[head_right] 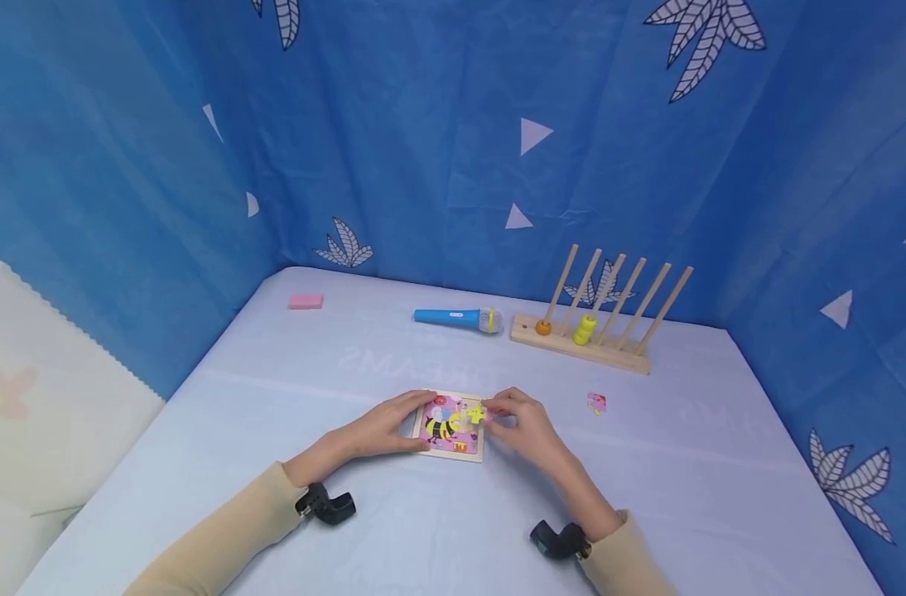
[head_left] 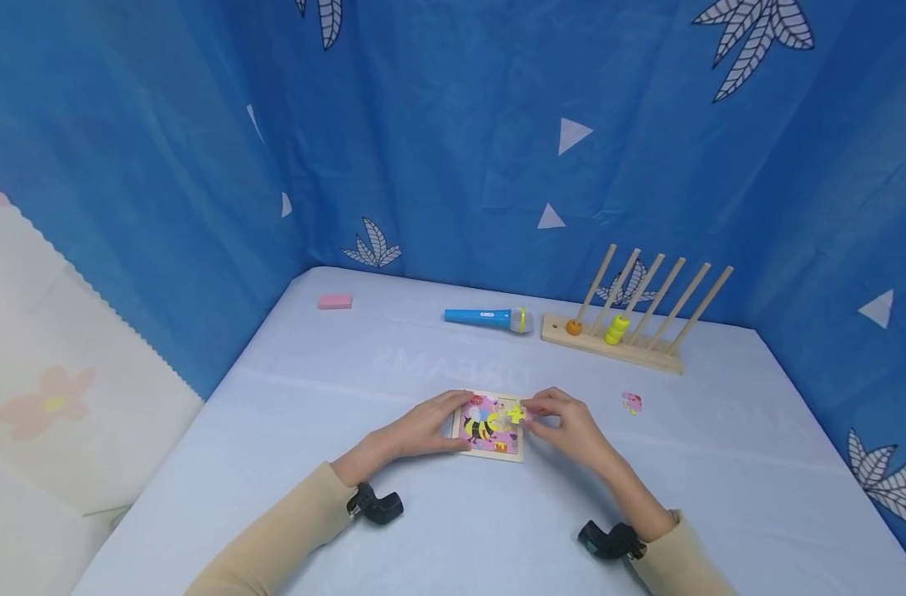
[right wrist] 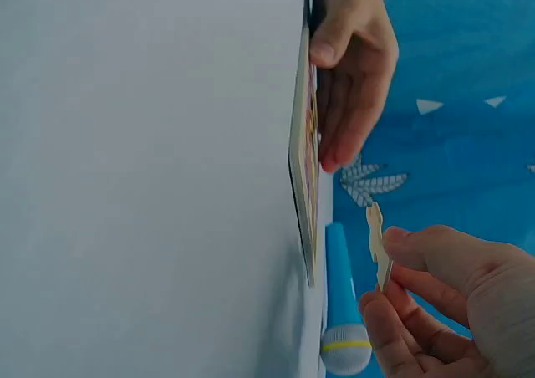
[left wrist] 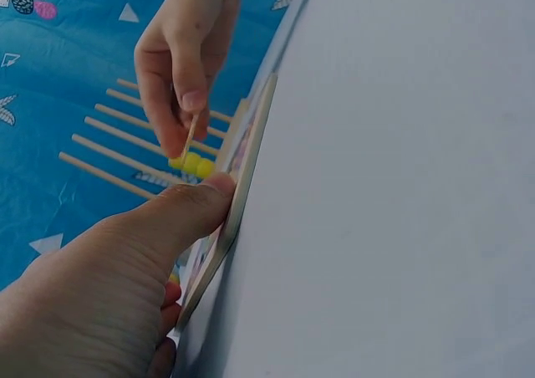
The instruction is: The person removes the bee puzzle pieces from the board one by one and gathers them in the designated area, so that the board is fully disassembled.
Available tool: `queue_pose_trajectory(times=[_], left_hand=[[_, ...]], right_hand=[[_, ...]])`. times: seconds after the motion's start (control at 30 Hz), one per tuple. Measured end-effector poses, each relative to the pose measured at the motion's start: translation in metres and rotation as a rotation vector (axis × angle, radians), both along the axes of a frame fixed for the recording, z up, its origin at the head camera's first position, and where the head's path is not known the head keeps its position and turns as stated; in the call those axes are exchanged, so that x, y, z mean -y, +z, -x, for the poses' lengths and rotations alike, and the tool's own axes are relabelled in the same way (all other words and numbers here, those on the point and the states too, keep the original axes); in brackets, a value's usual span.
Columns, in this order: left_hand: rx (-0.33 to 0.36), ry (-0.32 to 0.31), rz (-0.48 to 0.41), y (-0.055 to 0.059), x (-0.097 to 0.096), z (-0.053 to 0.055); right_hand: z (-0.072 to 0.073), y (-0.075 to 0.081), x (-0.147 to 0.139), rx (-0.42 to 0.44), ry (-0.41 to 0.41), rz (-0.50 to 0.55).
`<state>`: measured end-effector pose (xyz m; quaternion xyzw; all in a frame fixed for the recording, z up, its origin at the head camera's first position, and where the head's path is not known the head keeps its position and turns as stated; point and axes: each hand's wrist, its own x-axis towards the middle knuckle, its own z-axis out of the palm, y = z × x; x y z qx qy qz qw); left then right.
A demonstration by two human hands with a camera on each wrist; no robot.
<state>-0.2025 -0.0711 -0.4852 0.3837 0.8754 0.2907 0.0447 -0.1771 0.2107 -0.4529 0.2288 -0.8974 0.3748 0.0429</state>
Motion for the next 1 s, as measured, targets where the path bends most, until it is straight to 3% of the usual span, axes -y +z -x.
queue_pose_trajectory(times=[0.2, 0.47, 0.83, 1.0], left_hand=[[0.018, 0.006, -0.001, -0.002, 0.001, 0.000], [0.016, 0.014, -0.004, 0.000, 0.003, 0.000], [0.028, 0.019, 0.001, -0.001, 0.001, 0.002], [0.026, 0.013, 0.010, -0.001, -0.001, 0.002]], right_hand=[[0.000, 0.005, -0.051, -0.014, -0.028, 0.036], [-0.009, 0.012, -0.108, -0.016, -0.176, -0.020], [-0.022, 0.003, -0.142, -0.010, -0.271, -0.067], [-0.025, -0.003, -0.150, -0.063, -0.291, -0.091]])
